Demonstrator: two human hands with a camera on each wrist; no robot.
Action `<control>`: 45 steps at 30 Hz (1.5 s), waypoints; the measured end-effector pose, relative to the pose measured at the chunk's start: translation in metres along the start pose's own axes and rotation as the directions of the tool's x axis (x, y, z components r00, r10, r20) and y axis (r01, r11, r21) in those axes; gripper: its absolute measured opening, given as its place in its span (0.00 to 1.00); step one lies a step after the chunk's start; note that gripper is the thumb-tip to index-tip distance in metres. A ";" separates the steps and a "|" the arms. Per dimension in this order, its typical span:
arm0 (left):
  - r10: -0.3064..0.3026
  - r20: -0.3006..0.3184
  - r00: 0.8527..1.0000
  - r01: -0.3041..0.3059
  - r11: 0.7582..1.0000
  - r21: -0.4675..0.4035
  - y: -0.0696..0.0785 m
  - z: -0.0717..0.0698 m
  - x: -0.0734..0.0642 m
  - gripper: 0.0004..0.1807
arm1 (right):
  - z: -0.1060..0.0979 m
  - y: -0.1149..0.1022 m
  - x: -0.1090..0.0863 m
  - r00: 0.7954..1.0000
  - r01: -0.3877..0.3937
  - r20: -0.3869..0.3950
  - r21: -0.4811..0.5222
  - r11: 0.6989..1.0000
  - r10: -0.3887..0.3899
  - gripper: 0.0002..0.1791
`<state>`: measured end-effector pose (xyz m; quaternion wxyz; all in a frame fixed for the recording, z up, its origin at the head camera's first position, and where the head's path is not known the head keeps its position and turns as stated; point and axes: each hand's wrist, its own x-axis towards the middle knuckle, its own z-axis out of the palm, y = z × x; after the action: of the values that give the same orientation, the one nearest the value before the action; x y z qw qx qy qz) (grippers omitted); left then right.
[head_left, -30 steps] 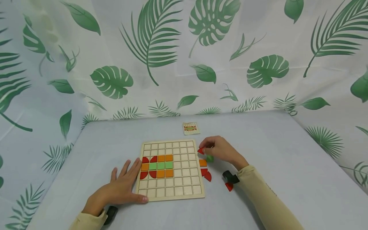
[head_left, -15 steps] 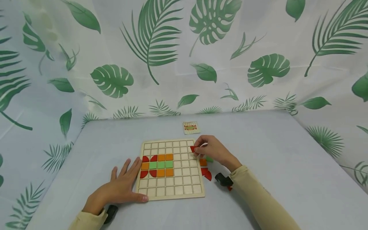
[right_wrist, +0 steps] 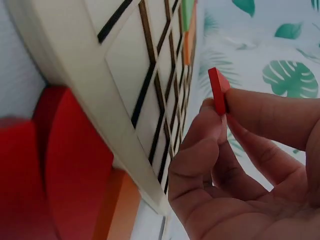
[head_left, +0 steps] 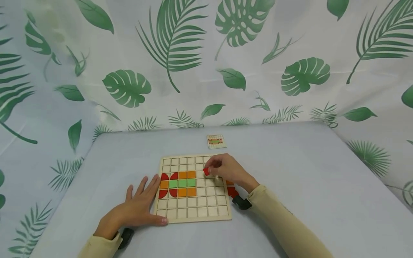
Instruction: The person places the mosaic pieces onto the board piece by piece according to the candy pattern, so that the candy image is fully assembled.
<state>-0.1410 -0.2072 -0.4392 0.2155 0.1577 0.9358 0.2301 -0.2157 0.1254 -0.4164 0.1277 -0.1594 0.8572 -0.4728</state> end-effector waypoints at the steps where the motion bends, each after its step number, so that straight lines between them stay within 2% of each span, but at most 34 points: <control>1: 0.001 0.005 1.000 -0.001 1.000 0.006 0.000 0.000 0.000 0.78 | 0.001 0.000 0.001 1.000 -0.002 0.001 0.000 1.000 0.002 0.05; 9: 0.022 0.002 1.000 -0.022 1.000 -0.018 0.006 -0.002 -0.005 0.77 | 0.012 -0.002 0.011 1.000 -0.021 0.008 -0.073 0.997 0.022 0.04; 14: 0.016 -0.003 1.000 -0.016 1.000 0.012 0.007 -0.001 -0.005 0.76 | 0.016 -0.007 0.017 0.999 -0.033 0.020 -0.137 0.990 0.036 0.01; 25: 0.016 0.000 1.000 -0.016 1.000 0.008 0.003 -0.001 -0.004 0.76 | 0.018 -0.018 0.026 0.996 -0.020 0.078 -0.251 0.968 0.041 0.07; 37: 0.004 -0.009 1.000 -0.004 1.000 0.016 0.004 -0.003 -0.005 0.76 | 0.021 -0.019 0.029 0.994 0.052 0.110 -0.297 0.953 -0.020 0.09; 43: 0.008 -0.010 1.000 -0.007 1.000 0.022 0.003 -0.002 -0.004 0.77 | 0.015 -0.015 0.021 0.992 0.067 0.118 -0.249 0.966 -0.038 0.02; 45: 0.013 -0.011 1.000 -0.013 1.000 0.021 0.003 -0.002 -0.004 0.77 | 0.010 -0.010 0.015 0.990 0.076 0.136 -0.202 0.976 -0.049 0.04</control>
<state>-0.1382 -0.2070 -0.4355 0.2073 0.1647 0.9383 0.2226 -0.2240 0.1066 -0.4140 0.1511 -0.2291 0.8860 -0.3736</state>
